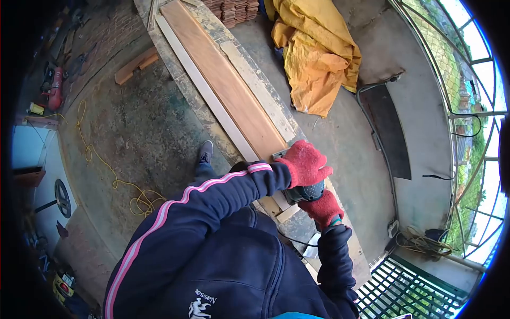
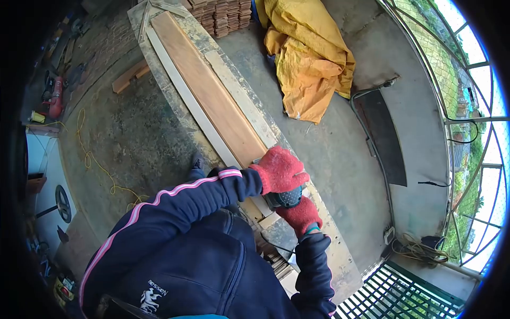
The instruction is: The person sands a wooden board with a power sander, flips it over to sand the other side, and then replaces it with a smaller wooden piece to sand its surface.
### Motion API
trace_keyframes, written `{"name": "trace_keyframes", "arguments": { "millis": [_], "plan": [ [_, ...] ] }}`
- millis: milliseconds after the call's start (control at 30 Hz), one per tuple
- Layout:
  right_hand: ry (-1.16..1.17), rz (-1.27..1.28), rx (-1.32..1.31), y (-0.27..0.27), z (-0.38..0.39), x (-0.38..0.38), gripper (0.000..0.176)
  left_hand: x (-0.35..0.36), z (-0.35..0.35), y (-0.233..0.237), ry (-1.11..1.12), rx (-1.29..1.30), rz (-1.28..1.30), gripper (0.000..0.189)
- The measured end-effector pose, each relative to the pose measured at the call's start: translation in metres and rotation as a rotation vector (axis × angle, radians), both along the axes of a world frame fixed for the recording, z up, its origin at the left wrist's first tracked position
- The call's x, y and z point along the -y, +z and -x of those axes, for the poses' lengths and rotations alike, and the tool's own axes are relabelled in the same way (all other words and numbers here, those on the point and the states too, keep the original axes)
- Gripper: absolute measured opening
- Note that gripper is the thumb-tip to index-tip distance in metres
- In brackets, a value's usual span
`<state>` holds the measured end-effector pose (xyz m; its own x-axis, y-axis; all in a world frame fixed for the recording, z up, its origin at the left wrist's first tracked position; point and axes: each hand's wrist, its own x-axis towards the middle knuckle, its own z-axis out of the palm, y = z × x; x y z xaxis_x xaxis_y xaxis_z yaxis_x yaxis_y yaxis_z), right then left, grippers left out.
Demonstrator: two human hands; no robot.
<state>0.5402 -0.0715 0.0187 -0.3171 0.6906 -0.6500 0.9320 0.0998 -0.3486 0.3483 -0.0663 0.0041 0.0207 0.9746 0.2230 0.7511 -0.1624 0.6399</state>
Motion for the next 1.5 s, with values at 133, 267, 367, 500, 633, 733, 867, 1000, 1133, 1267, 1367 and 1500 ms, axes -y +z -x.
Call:
{"name": "trace_keyframes", "arguments": {
  "millis": [133,267,367,500,633,733,867,1000,1133,1267,1367,1500],
  "plan": [
    [-0.051,0.003,0.095,0.012,-0.041,0.023,0.039,0.011,-0.050,-0.005,-0.086,0.040,-0.002,0.042],
    [-0.025,0.016,0.001,0.008,-0.059,0.033,0.038,0.023,-0.057,-0.001,-0.102,0.068,0.034,0.041],
    [-0.020,-0.002,0.137,0.013,-0.022,0.029,0.039,0.020,-0.033,-0.003,-0.075,0.074,0.030,0.041],
    [0.054,-0.006,0.039,0.022,0.050,-0.008,0.052,0.000,0.035,-0.003,0.047,0.057,-0.008,0.039],
    [0.088,0.044,0.107,0.013,0.138,-0.049,0.060,-0.020,0.127,-0.003,0.181,0.063,-0.027,0.039],
    [0.220,0.020,0.107,0.009,0.213,-0.075,0.060,-0.030,0.198,0.001,0.274,0.060,0.045,0.041],
    [0.312,0.002,-0.043,0.010,0.311,-0.091,0.029,-0.033,0.294,0.006,0.348,0.032,0.096,0.041],
    [0.438,-0.098,-0.067,0.012,0.395,-0.097,0.030,-0.026,0.373,0.006,0.448,0.061,0.083,0.047],
    [0.479,-0.086,-0.004,0.018,0.441,-0.096,0.053,-0.020,0.413,0.008,0.474,0.050,0.063,0.039],
    [0.466,-0.077,0.002,0.018,0.424,-0.090,0.053,-0.017,0.396,0.007,0.462,0.021,0.088,0.040],
    [0.392,-0.047,0.020,0.023,0.377,-0.083,0.053,-0.012,0.352,0.002,0.447,0.052,0.003,0.038],
    [0.439,-0.092,0.035,0.026,0.300,-0.064,0.053,0.001,0.274,0.001,0.412,0.020,-0.077,0.034]
  ]
}}
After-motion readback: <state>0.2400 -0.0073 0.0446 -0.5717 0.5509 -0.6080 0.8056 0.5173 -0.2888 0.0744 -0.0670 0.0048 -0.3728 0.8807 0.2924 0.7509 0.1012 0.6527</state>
